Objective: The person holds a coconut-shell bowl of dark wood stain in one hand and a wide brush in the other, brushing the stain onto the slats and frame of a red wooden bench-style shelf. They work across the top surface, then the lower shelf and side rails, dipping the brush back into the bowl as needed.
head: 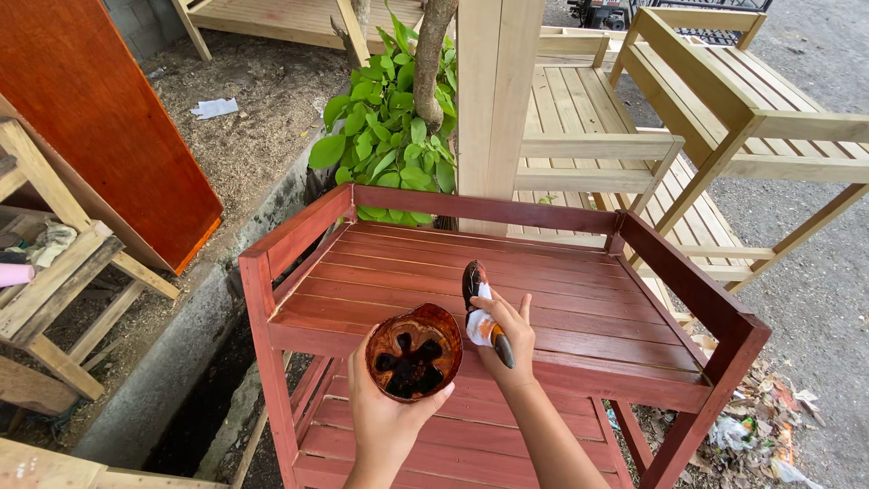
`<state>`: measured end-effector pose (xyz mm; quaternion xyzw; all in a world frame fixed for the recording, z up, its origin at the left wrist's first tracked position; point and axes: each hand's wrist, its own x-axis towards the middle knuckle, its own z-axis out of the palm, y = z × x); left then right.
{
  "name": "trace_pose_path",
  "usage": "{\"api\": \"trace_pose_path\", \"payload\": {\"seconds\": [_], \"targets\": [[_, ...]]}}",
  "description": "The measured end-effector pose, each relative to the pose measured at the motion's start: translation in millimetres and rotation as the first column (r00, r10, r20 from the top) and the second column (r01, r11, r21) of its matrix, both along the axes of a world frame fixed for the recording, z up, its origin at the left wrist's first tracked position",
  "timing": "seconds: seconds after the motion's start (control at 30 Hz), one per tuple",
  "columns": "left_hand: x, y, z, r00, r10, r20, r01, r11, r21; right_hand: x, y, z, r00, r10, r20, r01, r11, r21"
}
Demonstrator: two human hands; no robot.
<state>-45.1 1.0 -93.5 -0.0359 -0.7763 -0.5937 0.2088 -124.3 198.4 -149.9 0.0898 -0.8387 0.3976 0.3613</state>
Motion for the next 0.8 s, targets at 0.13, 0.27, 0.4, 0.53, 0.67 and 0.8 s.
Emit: {"api": "trace_pose_path", "payload": {"seconds": [0.13, 0.27, 0.4, 0.53, 0.67, 0.8], "targets": [[-2.2, -0.9, 0.7, 1.0, 0.005, -0.006, -0.005, 1.0, -0.022, 7.8, -0.4, 9.7, 0.998, -0.066, -0.004, 0.063, 0.963, -0.262], [-3.8, -2.7, 2.1, 1.0, -0.011, -0.021, 0.01, 1.0, -0.022, 25.6, 16.1, 47.7, 0.962, -0.266, -0.058, 0.212, 0.866, -0.453], [-3.1, -0.7, 3.0, 0.999, -0.019, -0.037, 0.018, 0.999, -0.04, 51.5, 48.1, 105.2, 0.989, -0.034, -0.143, -0.099, 0.562, -0.821], [-0.4, 2.3, 3.1, 0.997, -0.058, -0.042, 0.055, 0.997, -0.057, 89.4, 63.3, 142.0, 0.965, 0.152, -0.213, -0.261, 0.51, -0.819], [2.4, 7.5, 3.6, 0.991, -0.084, -0.106, 0.073, 0.992, -0.099, 120.0, 60.9, 151.2, 0.953, 0.26, -0.154, -0.292, 0.668, -0.684], [6.4, 12.3, 5.8, 0.983, -0.105, -0.151, 0.087, 0.989, -0.118, 136.8, 48.8, 151.0, 0.987, 0.148, 0.069, -0.126, 0.958, -0.256]]}}
